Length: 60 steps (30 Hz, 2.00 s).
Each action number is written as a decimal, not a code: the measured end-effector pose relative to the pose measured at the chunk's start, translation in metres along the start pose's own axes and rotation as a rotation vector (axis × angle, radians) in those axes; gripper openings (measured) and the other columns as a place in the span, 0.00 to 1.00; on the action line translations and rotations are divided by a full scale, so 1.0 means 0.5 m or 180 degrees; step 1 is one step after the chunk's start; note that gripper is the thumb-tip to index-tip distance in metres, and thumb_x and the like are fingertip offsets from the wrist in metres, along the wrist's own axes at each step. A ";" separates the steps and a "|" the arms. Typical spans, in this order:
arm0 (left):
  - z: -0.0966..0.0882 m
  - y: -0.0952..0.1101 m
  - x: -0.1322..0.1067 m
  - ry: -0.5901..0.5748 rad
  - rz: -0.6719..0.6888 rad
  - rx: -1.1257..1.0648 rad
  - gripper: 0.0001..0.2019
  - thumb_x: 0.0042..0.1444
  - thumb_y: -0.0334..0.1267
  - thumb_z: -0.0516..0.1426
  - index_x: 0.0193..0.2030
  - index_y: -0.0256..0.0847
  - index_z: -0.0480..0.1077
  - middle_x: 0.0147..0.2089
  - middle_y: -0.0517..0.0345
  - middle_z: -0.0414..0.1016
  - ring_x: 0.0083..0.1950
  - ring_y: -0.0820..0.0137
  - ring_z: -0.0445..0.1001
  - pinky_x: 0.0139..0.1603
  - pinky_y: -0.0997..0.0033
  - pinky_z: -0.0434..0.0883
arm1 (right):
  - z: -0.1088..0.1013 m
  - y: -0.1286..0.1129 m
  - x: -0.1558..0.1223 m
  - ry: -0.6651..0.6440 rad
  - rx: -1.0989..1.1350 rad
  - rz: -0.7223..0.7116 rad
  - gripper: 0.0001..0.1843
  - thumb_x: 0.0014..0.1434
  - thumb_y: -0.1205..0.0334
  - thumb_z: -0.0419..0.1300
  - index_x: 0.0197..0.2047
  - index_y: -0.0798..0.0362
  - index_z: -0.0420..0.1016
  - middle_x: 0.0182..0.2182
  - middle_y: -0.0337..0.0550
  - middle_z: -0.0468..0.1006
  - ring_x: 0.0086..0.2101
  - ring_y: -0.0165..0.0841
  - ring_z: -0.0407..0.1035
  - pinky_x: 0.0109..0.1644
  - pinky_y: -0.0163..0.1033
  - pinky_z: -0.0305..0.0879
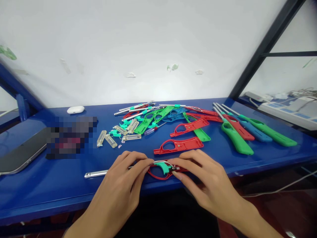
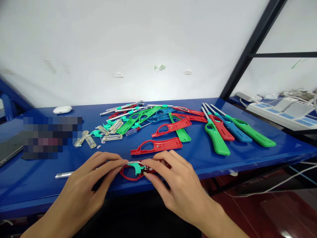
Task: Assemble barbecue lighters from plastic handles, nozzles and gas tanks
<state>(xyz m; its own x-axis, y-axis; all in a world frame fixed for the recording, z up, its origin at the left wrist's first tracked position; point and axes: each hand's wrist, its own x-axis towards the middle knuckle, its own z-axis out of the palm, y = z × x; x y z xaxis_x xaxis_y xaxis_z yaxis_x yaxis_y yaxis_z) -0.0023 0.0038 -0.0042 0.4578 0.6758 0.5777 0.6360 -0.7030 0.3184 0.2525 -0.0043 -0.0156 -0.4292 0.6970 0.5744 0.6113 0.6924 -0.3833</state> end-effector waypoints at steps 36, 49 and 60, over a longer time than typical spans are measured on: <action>-0.007 -0.001 -0.006 -0.0046 0.0112 0.0199 0.12 0.71 0.24 0.53 0.53 0.43 0.73 0.50 0.54 0.78 0.47 0.65 0.77 0.52 0.60 0.74 | 0.000 -0.001 0.005 -0.0156 -0.0016 0.0041 0.15 0.74 0.65 0.58 0.60 0.45 0.75 0.48 0.45 0.79 0.44 0.39 0.74 0.47 0.47 0.72; -0.083 -0.069 0.002 0.0350 -0.0269 0.0773 0.09 0.72 0.37 0.55 0.53 0.48 0.77 0.51 0.54 0.82 0.52 0.58 0.80 0.58 0.53 0.74 | 0.004 0.002 -0.007 0.0308 0.0236 0.0063 0.22 0.72 0.65 0.59 0.67 0.45 0.70 0.49 0.45 0.80 0.45 0.38 0.76 0.50 0.42 0.75; -0.122 -0.206 -0.002 -0.0140 -0.0288 0.1623 0.17 0.73 0.43 0.51 0.49 0.51 0.83 0.59 0.46 0.77 0.57 0.47 0.74 0.54 0.43 0.73 | 0.002 0.005 -0.007 0.0792 0.0466 0.0141 0.11 0.71 0.68 0.60 0.53 0.46 0.79 0.43 0.44 0.80 0.43 0.36 0.77 0.46 0.39 0.74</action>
<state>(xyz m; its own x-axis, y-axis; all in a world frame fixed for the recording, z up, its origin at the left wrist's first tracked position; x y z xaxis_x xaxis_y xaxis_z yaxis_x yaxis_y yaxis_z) -0.1063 0.0619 0.0082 0.4056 0.7453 0.5292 0.8911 -0.4513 -0.0474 0.2549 -0.0050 -0.0191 -0.2168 0.6725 0.7076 0.5156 0.6944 -0.5020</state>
